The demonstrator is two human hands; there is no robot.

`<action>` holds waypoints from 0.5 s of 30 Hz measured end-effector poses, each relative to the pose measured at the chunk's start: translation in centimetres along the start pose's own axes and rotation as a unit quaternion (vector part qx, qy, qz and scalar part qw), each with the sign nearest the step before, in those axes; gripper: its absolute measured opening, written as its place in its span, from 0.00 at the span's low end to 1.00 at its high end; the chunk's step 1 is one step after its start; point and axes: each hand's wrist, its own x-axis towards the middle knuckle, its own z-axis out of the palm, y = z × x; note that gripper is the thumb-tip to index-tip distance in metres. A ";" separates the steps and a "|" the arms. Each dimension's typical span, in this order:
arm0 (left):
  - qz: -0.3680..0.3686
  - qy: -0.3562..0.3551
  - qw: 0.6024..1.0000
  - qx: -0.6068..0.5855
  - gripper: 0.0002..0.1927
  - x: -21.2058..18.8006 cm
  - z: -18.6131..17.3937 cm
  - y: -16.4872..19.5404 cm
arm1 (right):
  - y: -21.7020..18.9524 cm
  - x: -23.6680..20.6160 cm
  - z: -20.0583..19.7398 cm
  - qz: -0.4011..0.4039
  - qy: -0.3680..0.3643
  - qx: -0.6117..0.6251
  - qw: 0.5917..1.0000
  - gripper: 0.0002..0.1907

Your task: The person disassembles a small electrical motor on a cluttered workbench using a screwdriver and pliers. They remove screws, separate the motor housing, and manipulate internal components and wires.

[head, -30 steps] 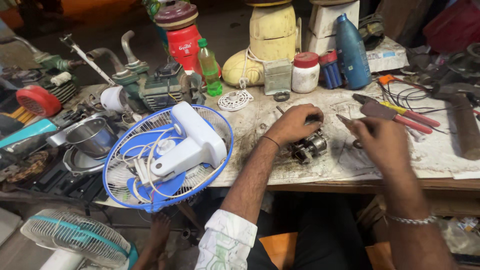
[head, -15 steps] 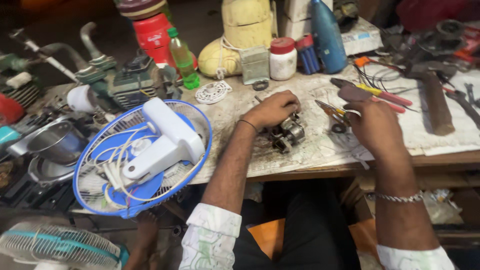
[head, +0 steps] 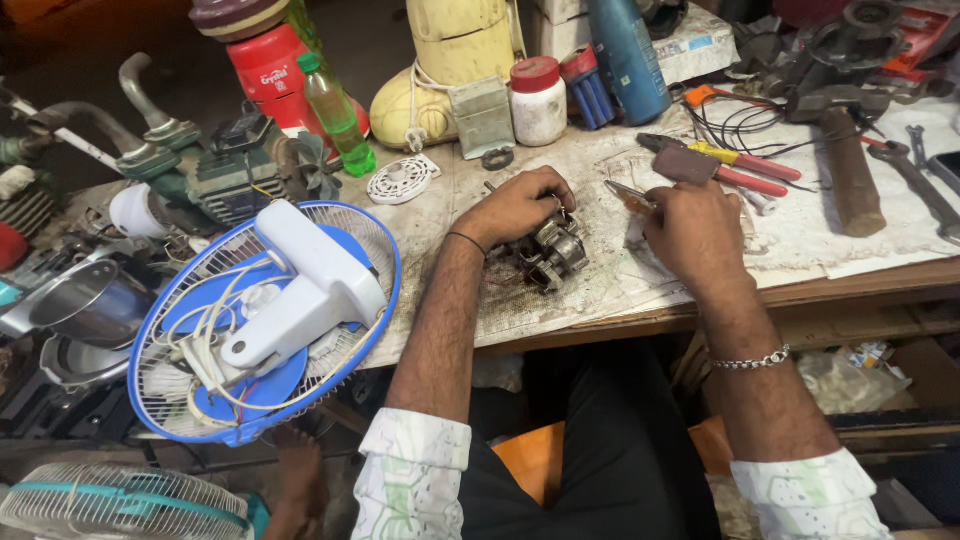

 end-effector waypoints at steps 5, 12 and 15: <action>-0.008 -0.006 1.000 -0.022 0.08 0.2 0.1 -0.7 | -0.5 -0.1 0.6 0.011 -0.023 0.007 1.000 0.12; 0.002 0.013 1.000 0.010 0.08 0.2 0.3 -1.1 | -1.6 0.1 -1.4 -0.006 0.103 0.186 0.977 0.12; 0.007 0.018 1.000 -0.006 0.08 0.1 0.3 -1.0 | -2.6 -0.7 -4.1 0.003 0.070 0.214 0.974 0.10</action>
